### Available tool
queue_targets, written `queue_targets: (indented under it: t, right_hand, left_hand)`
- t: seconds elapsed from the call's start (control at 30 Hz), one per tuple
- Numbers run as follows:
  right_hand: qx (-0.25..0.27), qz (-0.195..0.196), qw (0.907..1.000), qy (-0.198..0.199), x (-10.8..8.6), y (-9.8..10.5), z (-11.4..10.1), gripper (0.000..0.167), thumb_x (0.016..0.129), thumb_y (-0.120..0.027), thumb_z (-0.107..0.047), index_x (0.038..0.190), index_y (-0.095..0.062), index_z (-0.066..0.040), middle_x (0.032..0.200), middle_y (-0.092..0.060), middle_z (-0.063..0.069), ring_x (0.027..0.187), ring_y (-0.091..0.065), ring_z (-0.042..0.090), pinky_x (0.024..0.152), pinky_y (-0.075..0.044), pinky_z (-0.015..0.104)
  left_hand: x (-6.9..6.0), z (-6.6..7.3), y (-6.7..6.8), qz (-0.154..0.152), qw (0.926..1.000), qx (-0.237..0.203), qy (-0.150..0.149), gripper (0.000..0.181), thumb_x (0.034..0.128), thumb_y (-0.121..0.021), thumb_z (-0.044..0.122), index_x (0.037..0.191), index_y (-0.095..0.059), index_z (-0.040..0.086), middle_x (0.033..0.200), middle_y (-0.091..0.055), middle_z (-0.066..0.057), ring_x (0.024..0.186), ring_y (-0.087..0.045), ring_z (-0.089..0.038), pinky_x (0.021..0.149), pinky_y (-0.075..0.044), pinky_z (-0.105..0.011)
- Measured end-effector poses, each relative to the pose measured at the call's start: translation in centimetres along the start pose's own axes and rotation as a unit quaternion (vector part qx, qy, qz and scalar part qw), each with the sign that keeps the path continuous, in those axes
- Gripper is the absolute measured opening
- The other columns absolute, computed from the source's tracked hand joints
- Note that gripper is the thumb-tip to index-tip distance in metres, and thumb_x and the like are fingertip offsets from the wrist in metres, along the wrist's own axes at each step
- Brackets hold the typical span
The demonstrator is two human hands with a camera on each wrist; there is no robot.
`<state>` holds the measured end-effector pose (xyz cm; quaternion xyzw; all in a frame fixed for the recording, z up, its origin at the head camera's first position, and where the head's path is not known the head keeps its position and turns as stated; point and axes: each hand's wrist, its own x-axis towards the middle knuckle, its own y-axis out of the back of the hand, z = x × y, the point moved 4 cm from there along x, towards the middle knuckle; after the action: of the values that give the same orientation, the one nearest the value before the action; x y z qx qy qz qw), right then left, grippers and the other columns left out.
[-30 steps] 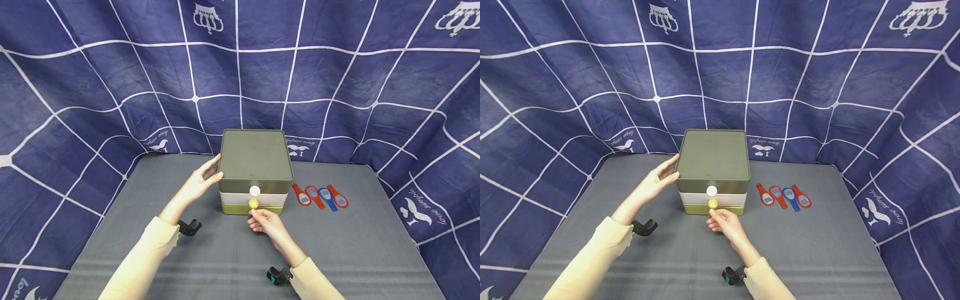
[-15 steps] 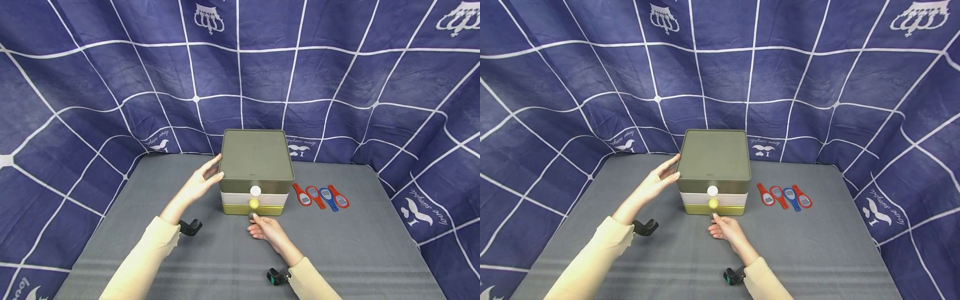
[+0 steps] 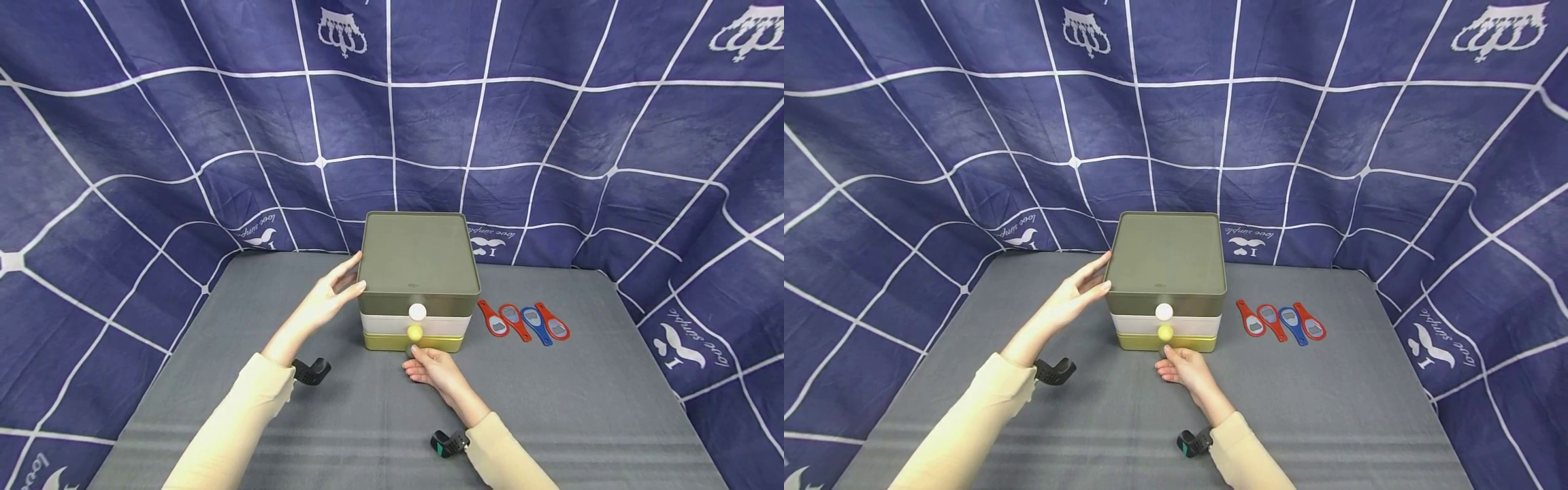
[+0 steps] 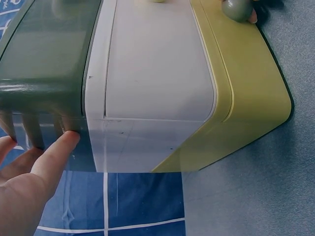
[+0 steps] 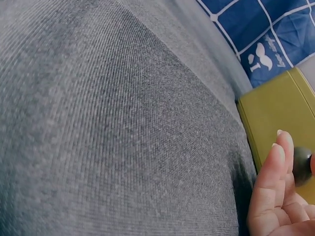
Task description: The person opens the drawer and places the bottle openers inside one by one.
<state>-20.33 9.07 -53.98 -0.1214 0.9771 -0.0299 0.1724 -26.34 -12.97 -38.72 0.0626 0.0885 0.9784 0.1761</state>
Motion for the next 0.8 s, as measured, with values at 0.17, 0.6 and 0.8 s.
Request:
queue_targets:
  t: [0.17,0.6,0.8]
  right_hand:
    - [0.011,0.0,0.9999,0.0,-0.1,-0.1,0.0,0.042,0.104,-0.049,-0.025,0.112,-0.056,0.016,0.079,-0.069,-0.004,0.071,-0.064,0.002,0.067,-0.056,0.015]
    - [0.027,-0.012,0.9995,-0.013,-3.1,-1.1,1.3,0.039,0.103,-0.051,-0.026,0.111,-0.057,0.012,0.078,-0.068,-0.005,0.069,-0.064,0.002,0.067,-0.056,0.016]
    - [0.026,-0.019,0.9992,-0.024,-5.3,-1.4,2.2,0.039,0.102,-0.053,-0.029,0.107,-0.06,0.009,0.077,-0.068,-0.006,0.069,-0.063,0.002,0.066,-0.056,0.017]
  left_hand:
    - [0.0,0.0,0.0,0.002,1.0,0.002,0.001,0.066,0.0988,-0.056,0.01,0.157,-0.025,0.011,0.165,-0.018,-0.007,0.148,-0.027,-0.038,0.12,-0.026,-0.052]
    - [0.1,-0.2,0.1,0.001,1.0,0.01,0.002,0.066,0.0991,-0.056,0.011,0.157,-0.025,0.012,0.165,-0.018,-0.007,0.148,-0.027,-0.038,0.12,-0.026,-0.052]
    - [0.1,-0.2,0.1,0.002,0.9997,0.022,0.004,0.066,0.0993,-0.057,0.014,0.157,-0.025,0.013,0.165,-0.018,-0.006,0.148,-0.027,-0.037,0.12,-0.026,-0.052]
